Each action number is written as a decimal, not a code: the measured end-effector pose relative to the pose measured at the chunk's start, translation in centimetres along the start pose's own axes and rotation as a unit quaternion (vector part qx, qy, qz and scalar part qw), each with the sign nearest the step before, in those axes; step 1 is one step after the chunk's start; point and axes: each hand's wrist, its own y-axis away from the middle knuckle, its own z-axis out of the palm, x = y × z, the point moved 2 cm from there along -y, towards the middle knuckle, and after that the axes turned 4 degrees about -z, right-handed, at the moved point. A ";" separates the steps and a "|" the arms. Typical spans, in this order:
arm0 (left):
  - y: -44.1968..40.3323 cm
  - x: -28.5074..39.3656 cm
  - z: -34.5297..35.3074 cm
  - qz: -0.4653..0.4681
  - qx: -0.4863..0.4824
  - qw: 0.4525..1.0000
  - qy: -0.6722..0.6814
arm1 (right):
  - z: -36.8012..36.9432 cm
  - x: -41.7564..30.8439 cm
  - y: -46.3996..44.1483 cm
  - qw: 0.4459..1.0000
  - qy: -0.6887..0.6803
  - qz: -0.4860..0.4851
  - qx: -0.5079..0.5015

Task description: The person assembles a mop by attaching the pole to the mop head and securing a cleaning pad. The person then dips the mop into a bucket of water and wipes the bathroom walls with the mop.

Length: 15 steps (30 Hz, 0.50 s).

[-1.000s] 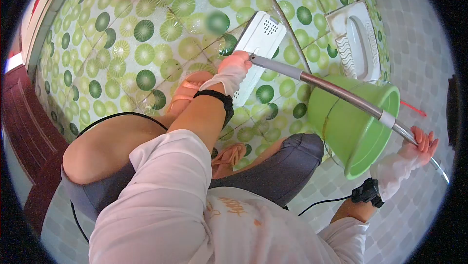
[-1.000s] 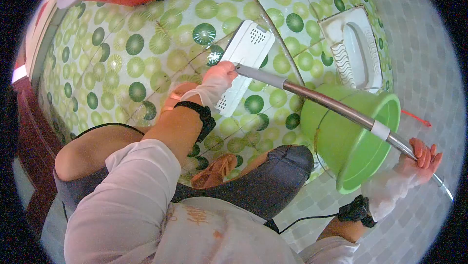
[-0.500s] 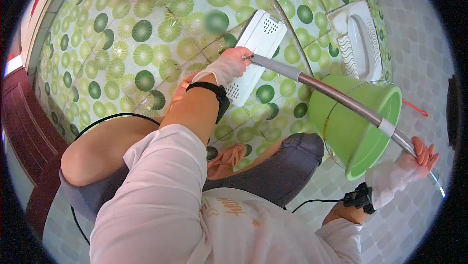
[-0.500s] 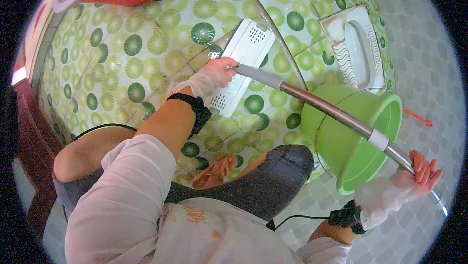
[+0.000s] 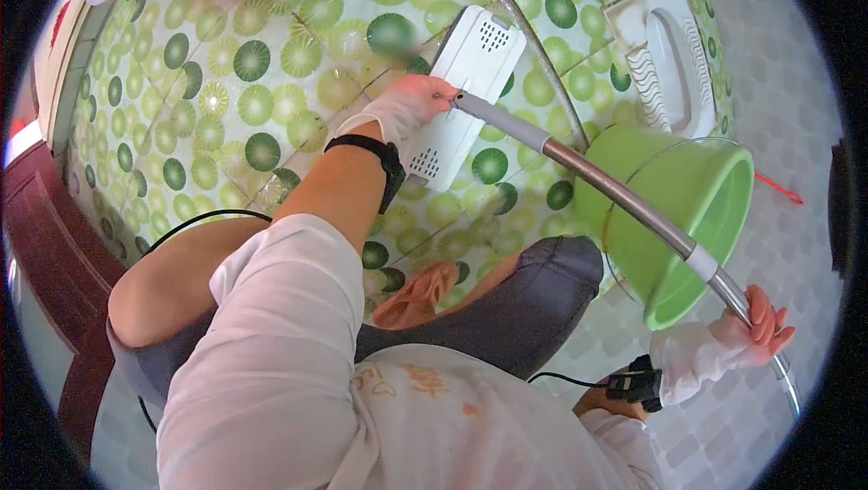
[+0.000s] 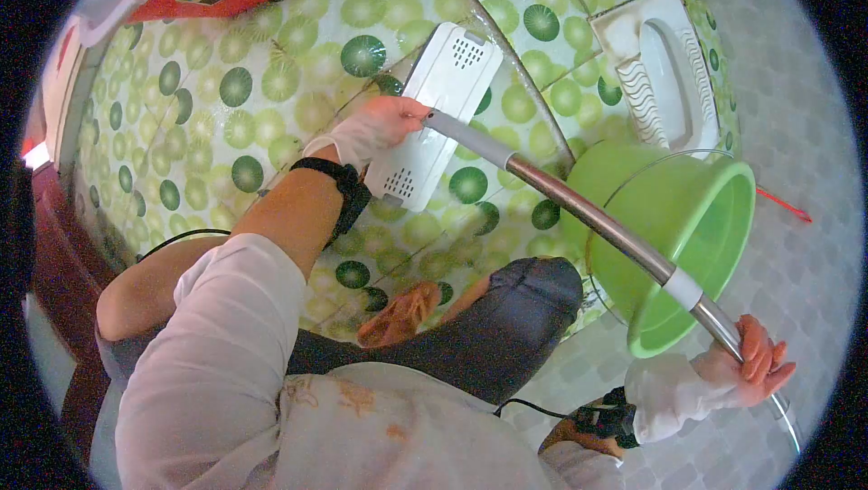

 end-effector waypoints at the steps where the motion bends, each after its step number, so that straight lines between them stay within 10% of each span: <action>1: 0.1 0.1 0.0 -0.001 0.001 1.000 -0.003 | 0.2 -0.1 0.2 1.000 -0.018 0.006 -0.014; 12: 0.2 0.3 0.2 0.001 0.046 0.998 -0.053 | 2.7 1.5 3.1 0.997 0.005 -0.026 -0.067; 15: -0.4 -0.9 0.8 0.007 0.037 0.999 -0.023 | 4.6 6.0 5.0 0.990 0.105 -0.077 0.048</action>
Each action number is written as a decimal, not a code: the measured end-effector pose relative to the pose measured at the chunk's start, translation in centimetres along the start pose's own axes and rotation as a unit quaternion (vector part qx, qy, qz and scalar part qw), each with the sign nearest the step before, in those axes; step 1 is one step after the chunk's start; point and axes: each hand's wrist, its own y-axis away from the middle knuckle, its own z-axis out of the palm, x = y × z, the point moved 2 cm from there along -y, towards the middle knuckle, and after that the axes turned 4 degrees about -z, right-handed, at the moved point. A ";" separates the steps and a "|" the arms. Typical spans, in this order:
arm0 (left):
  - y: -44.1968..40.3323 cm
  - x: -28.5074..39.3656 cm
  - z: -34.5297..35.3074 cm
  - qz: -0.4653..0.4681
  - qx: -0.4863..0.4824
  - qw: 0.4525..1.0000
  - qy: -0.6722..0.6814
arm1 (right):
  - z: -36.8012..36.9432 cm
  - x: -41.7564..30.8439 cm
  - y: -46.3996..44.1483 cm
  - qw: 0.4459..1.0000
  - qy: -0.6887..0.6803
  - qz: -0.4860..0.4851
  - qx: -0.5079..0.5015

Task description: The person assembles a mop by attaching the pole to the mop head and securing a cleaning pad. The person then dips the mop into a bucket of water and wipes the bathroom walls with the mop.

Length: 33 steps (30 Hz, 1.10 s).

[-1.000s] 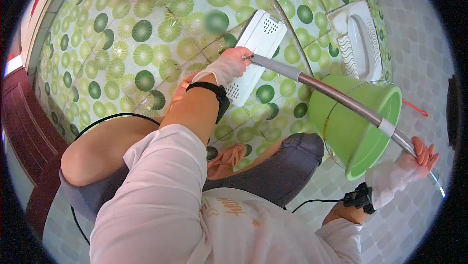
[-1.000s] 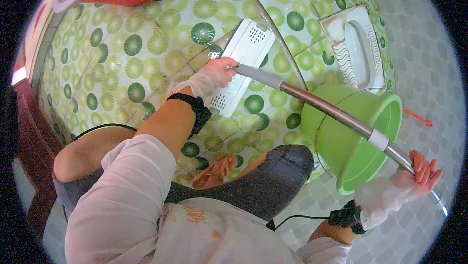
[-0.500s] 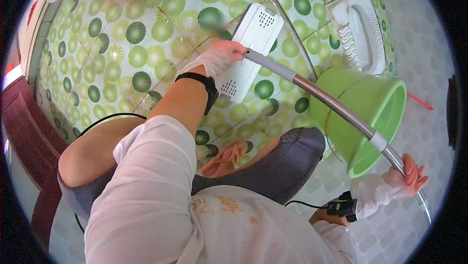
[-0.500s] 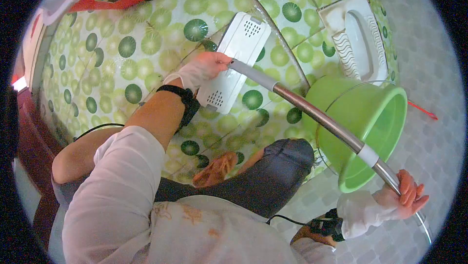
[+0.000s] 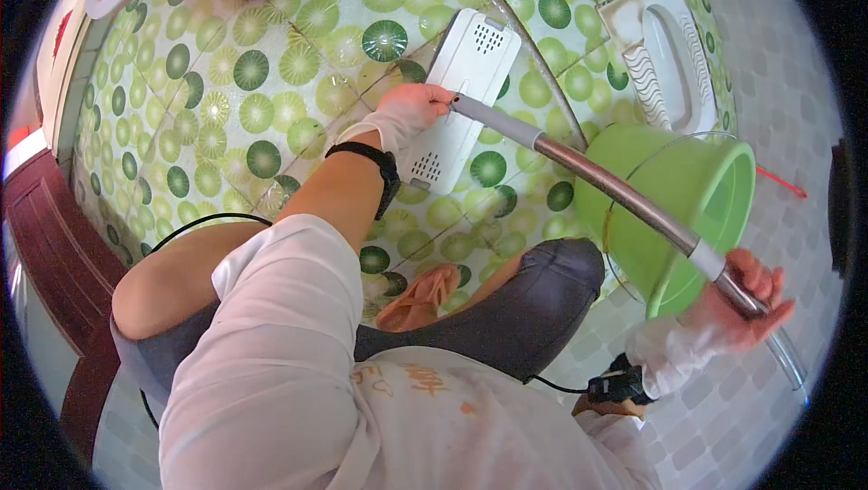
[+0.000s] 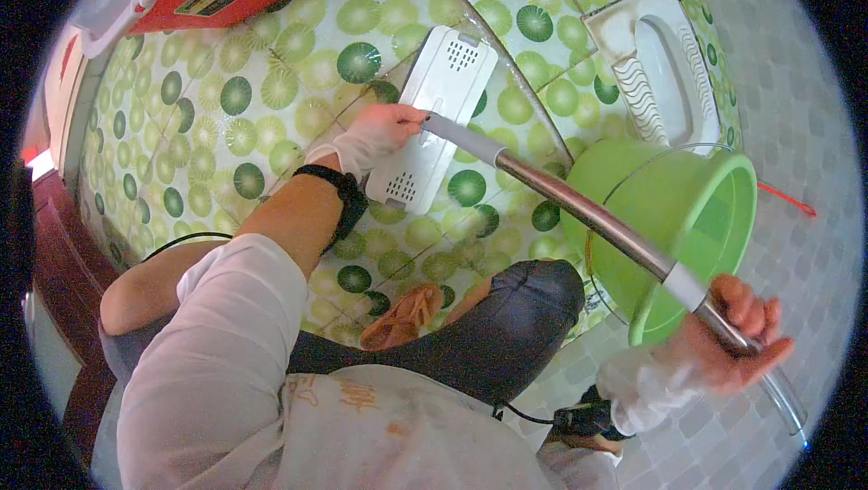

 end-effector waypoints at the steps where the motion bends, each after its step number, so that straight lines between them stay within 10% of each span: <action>1: 0.0 0.0 0.0 0.001 0.001 1.000 0.000 | -0.7 1.6 0.1 0.987 -0.060 0.074 -0.127; 10: 1.1 0.8 -0.3 0.024 0.025 0.996 -0.078 | 5.0 7.6 0.3 0.921 0.123 0.080 -0.360; 13: 1.2 0.7 0.1 0.047 0.043 0.996 -0.067 | 6.1 8.6 -1.6 0.872 -0.012 0.228 -0.434; 16: 1.7 1.0 0.3 0.030 0.039 0.997 -0.051 | 9.6 8.7 0.3 0.936 0.114 0.108 -0.314; 24: 2.5 1.7 0.3 0.003 0.100 0.994 -0.041 | 7.2 6.1 3.4 0.895 0.086 -0.029 -0.438; 33: 2.4 2.4 -0.1 -0.035 0.069 0.995 -0.060 | 12.1 11.1 -0.8 0.957 0.002 0.118 -0.264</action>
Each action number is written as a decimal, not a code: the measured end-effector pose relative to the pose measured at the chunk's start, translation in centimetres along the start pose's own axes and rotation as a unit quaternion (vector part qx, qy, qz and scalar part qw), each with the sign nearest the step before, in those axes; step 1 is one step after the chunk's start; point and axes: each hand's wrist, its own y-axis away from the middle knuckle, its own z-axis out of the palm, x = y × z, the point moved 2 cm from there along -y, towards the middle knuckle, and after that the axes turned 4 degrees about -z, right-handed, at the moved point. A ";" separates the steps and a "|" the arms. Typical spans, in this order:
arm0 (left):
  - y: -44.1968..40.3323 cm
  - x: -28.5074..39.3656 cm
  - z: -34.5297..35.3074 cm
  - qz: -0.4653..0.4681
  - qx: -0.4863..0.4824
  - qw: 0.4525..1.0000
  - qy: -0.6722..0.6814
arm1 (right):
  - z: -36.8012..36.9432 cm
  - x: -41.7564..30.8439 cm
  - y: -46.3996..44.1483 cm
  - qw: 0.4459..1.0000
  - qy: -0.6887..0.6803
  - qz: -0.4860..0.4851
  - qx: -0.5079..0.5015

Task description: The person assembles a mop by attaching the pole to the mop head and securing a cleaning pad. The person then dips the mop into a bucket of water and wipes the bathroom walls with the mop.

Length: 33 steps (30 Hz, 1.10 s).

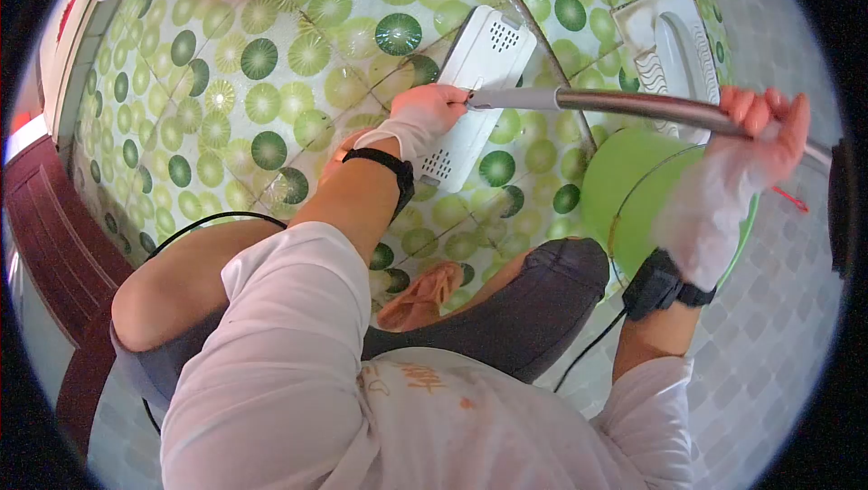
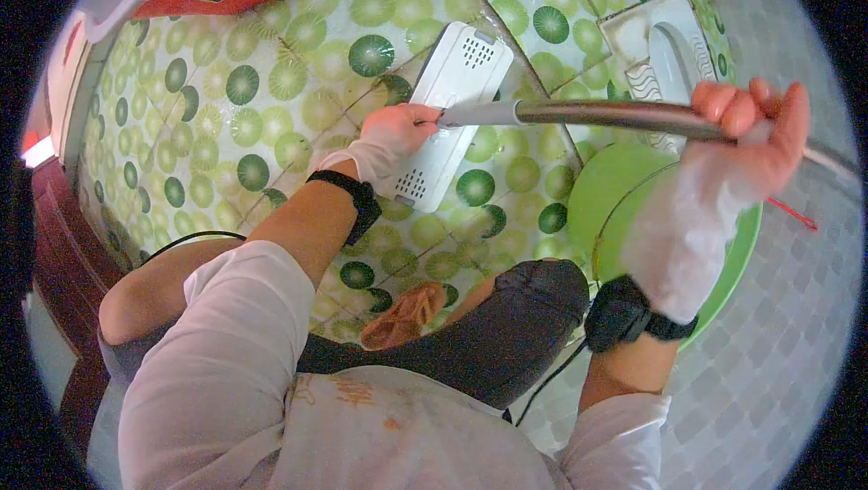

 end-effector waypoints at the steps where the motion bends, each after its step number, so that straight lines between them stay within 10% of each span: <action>1: 0.1 0.0 -0.1 0.000 0.000 1.000 -0.001 | -0.2 0.8 -1.3 0.999 0.022 -0.011 0.029; 27: -0.2 0.0 1.4 0.083 0.048 0.995 -0.021 | -3.6 -4.3 17.7 0.986 0.158 -0.056 0.003; 33: -0.8 -0.1 1.7 0.077 0.044 0.996 0.007 | -4.7 -4.2 22.2 0.957 0.203 -0.095 -0.183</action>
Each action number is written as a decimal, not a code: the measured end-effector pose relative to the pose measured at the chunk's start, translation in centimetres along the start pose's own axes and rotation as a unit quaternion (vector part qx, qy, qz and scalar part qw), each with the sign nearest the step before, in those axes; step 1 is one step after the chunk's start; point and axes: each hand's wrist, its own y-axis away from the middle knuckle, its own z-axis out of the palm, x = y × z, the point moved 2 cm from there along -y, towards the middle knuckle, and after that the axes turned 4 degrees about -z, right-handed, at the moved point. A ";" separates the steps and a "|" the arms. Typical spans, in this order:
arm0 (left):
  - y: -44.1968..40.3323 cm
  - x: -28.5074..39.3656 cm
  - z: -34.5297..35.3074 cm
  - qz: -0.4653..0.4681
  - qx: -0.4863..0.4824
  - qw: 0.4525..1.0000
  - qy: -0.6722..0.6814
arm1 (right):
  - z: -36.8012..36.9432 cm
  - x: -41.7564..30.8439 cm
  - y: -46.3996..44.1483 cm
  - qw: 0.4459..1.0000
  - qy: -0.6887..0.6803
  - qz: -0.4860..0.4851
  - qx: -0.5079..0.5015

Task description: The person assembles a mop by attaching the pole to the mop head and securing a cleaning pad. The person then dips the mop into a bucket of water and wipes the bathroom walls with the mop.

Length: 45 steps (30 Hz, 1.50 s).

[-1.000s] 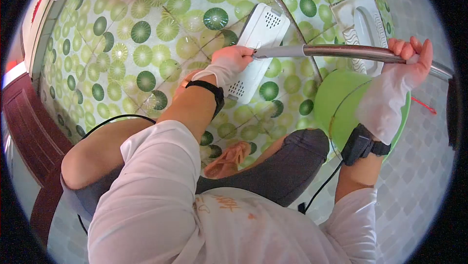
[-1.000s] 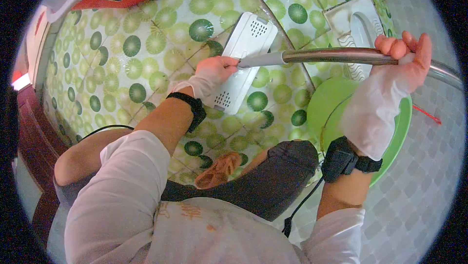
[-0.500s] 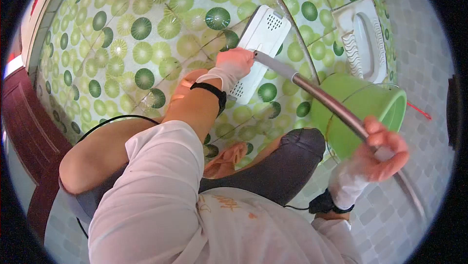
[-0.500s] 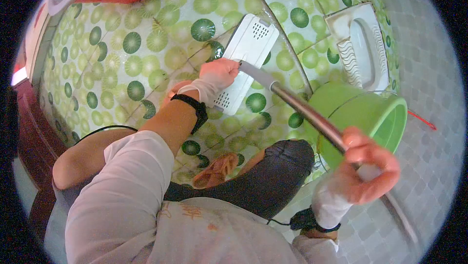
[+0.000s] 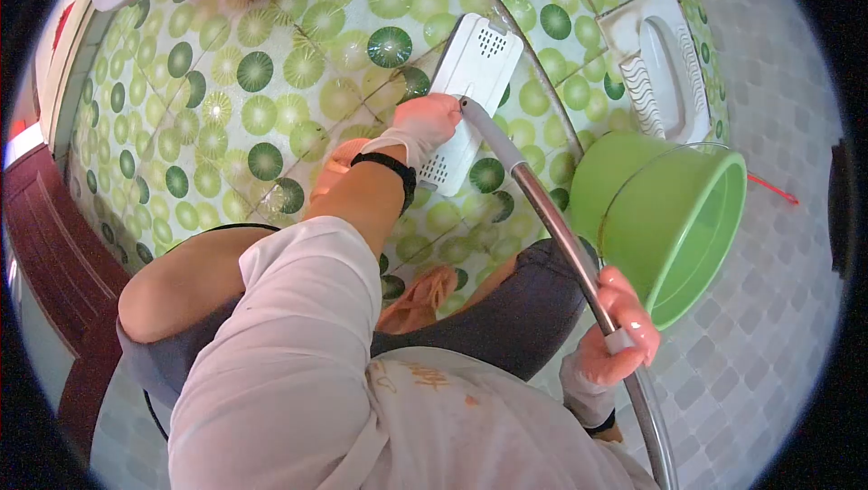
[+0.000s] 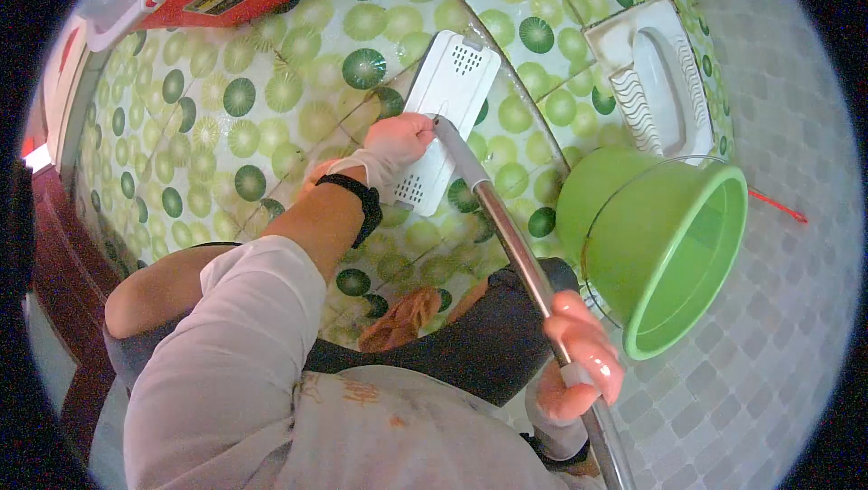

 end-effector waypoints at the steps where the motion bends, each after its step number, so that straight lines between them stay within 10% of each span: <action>1: 0.1 0.1 -0.1 0.000 0.000 1.000 -0.002 | -0.2 0.4 0.6 0.999 -0.006 0.013 0.045; 19: -0.8 1.0 0.4 0.045 0.009 0.997 -0.055 | -1.5 -1.9 5.9 0.836 -0.197 0.478 0.185; 25: -0.7 1.3 0.0 0.065 0.022 0.996 -0.056 | -2.8 -2.6 7.5 0.668 -0.390 0.606 0.185; 30: -0.7 1.3 0.3 0.057 0.012 0.996 -0.065 | -1.6 -5.1 3.1 0.708 -0.177 0.674 -0.117; 32: -0.8 1.2 0.3 0.055 0.002 0.996 -0.069 | -0.7 -4.8 1.0 0.775 -0.105 0.619 -0.073; 33: -0.7 1.2 0.1 0.053 -0.009 0.996 -0.075 | -0.1 -3.4 -1.8 0.891 0.160 0.384 -0.181; 34: -0.6 1.1 -0.1 0.053 -0.011 0.995 -0.078 | 1.0 -2.5 -3.9 0.874 0.400 0.093 -0.260; 36: -0.4 1.6 -0.2 0.034 -0.009 0.997 -0.069 | 2.4 1.9 -3.7 0.793 0.539 0.089 -0.270; 38: -0.6 1.6 0.1 0.032 -0.016 0.998 -0.060 | 4.6 6.1 -3.2 0.733 0.459 0.346 -0.364; 45: -0.6 0.6 0.0 0.080 -0.019 0.997 -0.009 | 9.0 9.7 -2.4 0.672 0.206 0.649 -0.291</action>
